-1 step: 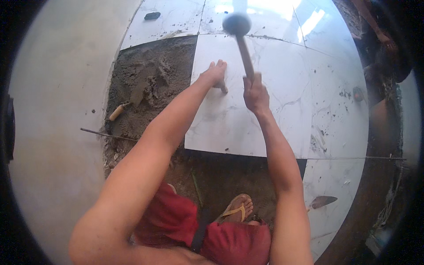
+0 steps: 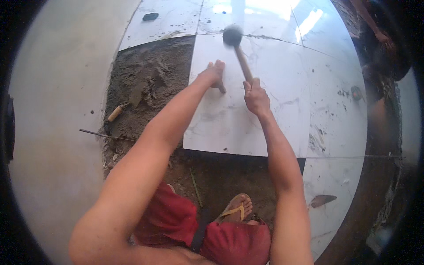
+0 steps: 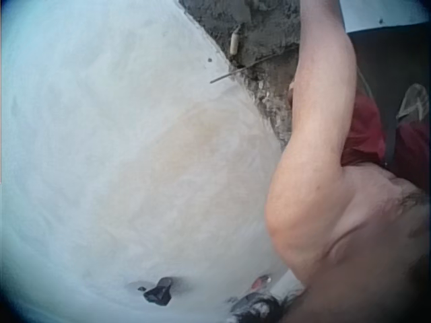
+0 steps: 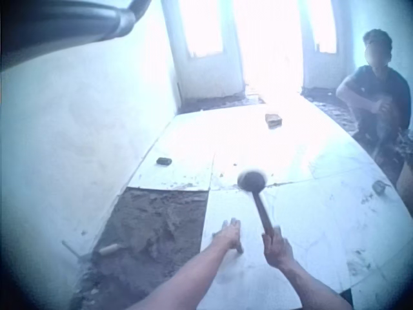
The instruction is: The person spreads cement on the floor using a trowel, places a large white marble-patterned tile, and taps it into place with a rubber mallet. They adjust the tile alignment and clean excess cement from the edges.
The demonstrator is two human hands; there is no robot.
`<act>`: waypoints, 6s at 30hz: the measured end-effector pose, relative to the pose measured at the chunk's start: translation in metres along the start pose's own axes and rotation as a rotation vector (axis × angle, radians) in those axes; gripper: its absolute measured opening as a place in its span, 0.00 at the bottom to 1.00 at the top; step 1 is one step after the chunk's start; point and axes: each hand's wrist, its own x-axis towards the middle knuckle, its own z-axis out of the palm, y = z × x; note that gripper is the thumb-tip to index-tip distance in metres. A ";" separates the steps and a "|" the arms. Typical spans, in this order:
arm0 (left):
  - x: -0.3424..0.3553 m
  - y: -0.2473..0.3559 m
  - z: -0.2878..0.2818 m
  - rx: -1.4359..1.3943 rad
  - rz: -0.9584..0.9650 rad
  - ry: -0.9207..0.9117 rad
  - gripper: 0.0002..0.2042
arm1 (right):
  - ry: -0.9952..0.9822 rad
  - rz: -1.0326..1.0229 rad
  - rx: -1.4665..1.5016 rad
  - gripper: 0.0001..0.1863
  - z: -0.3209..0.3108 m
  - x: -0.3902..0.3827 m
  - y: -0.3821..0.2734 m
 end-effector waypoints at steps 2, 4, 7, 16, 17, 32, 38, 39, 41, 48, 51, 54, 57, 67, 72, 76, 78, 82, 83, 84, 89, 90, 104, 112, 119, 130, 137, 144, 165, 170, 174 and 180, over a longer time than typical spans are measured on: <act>0.013 -0.054 0.023 0.014 -0.032 0.039 0.65 | -0.026 -0.059 0.058 0.21 -0.006 -0.002 -0.031; 0.023 -0.053 0.022 0.022 -0.017 0.065 0.65 | 0.054 -0.034 0.158 0.21 -0.036 -0.010 -0.047; 0.034 -0.033 0.022 0.045 0.036 0.078 0.68 | 0.231 0.084 0.118 0.23 -0.037 -0.023 0.017; 0.003 -0.006 0.040 0.013 0.056 0.065 0.63 | 0.527 -0.120 0.387 0.19 -0.086 -0.034 0.009; -0.019 0.015 0.043 -0.041 0.063 0.025 0.62 | 0.572 -0.127 0.352 0.19 -0.081 -0.039 0.020; -0.032 0.001 0.020 -0.041 -0.024 -0.049 0.61 | 0.016 -0.024 0.321 0.21 -0.042 -0.028 -0.048; -0.002 -0.010 0.038 0.083 0.194 0.053 0.64 | 0.110 -0.101 0.182 0.21 -0.017 -0.048 0.024; -0.001 -0.008 0.036 0.097 0.221 0.069 0.64 | 0.150 -0.180 0.247 0.21 -0.028 -0.048 0.024; -0.009 -0.026 0.033 0.117 0.243 0.101 0.63 | 0.218 -0.225 0.420 0.20 -0.073 -0.099 -0.015; -0.029 -0.033 0.046 0.072 0.268 0.159 0.59 | 0.177 -0.165 0.256 0.17 -0.055 -0.199 0.044; -0.022 -0.030 0.048 0.103 0.246 0.148 0.58 | -0.157 0.130 0.133 0.16 -0.037 -0.207 0.062; -0.021 -0.032 0.043 0.145 0.222 0.168 0.59 | 0.036 -0.023 0.365 0.16 -0.063 -0.229 0.025; -0.003 -0.061 0.044 0.115 0.324 0.172 0.59 | 0.061 -0.068 0.260 0.16 -0.039 -0.243 0.047; -0.035 -0.009 0.039 0.016 0.205 0.084 0.55 | -0.122 0.287 0.212 0.21 -0.041 -0.257 0.095; -0.037 -0.013 0.037 0.048 0.152 0.110 0.55 | 0.193 0.024 0.564 0.21 -0.068 -0.234 0.045; -0.031 0.002 0.049 0.065 0.136 0.123 0.55 | -0.035 0.397 0.296 0.17 -0.030 -0.224 0.103; -0.019 -0.037 0.048 0.155 0.136 0.181 0.53 | 0.124 0.164 0.464 0.18 -0.050 -0.214 0.057; -0.019 -0.055 0.080 0.191 0.223 0.178 0.54 | 0.367 -0.224 0.654 0.17 -0.089 -0.226 0.000; -0.044 -0.011 0.092 0.106 0.215 0.095 0.61 | 0.405 -0.262 0.604 0.18 -0.089 -0.232 0.013; -0.066 0.011 0.092 0.092 0.156 0.070 0.65 | 0.433 -0.285 0.578 0.21 -0.088 -0.236 0.013; -0.093 0.047 0.082 0.023 0.048 0.027 0.64 | -0.001 0.220 0.209 0.20 -0.030 -0.250 0.102; -0.092 0.046 0.084 0.026 0.019 0.037 0.64 | -0.050 0.262 0.250 0.20 -0.037 -0.242 0.092; -0.095 0.053 0.084 0.010 0.003 0.049 0.60 | 0.281 -0.008 0.440 0.18 -0.044 -0.259 0.088; -0.100 0.034 0.097 0.005 -0.038 0.089 0.60 | 0.168 -0.133 1.192 0.26 -0.100 -0.229 0.018; -0.126 0.057 0.091 -0.048 -0.054 0.084 0.62 | 0.572 -0.283 1.140 0.21 -0.068 -0.153 0.032; -0.126 0.067 0.085 -0.075 -0.007 0.044 0.64 | 0.444 0.159 0.280 0.19 -0.064 -0.046 0.106; -0.129 0.050 0.077 -0.101 -0.047 0.085 0.65 | 0.511 0.022 0.350 0.24 -0.068 -0.040 0.044; -0.122 0.052 0.074 -0.086 -0.114 0.005 0.64 | 0.555 0.011 0.418 0.22 -0.094 -0.033 0.006; 0.011 0.047 -0.008 -0.055 -0.018 0.061 0.66 | 0.499 -0.070 0.027 0.21 -0.028 -0.030 0.096; -0.006 0.044 -0.009 -0.072 -0.052 -0.008 0.66 | 0.333 0.072 0.460 0.21 -0.081 -0.079 0.037; 0.010 0.049 -0.009 -0.086 -0.056 0.042 0.65 | 0.320 0.015 0.165 0.21 -0.030 -0.121 0.106; 0.046 0.031 0.018 0.015 0.071 0.139 0.65 | 0.264 -0.050 0.549 0.17 -0.055 -0.199 0.063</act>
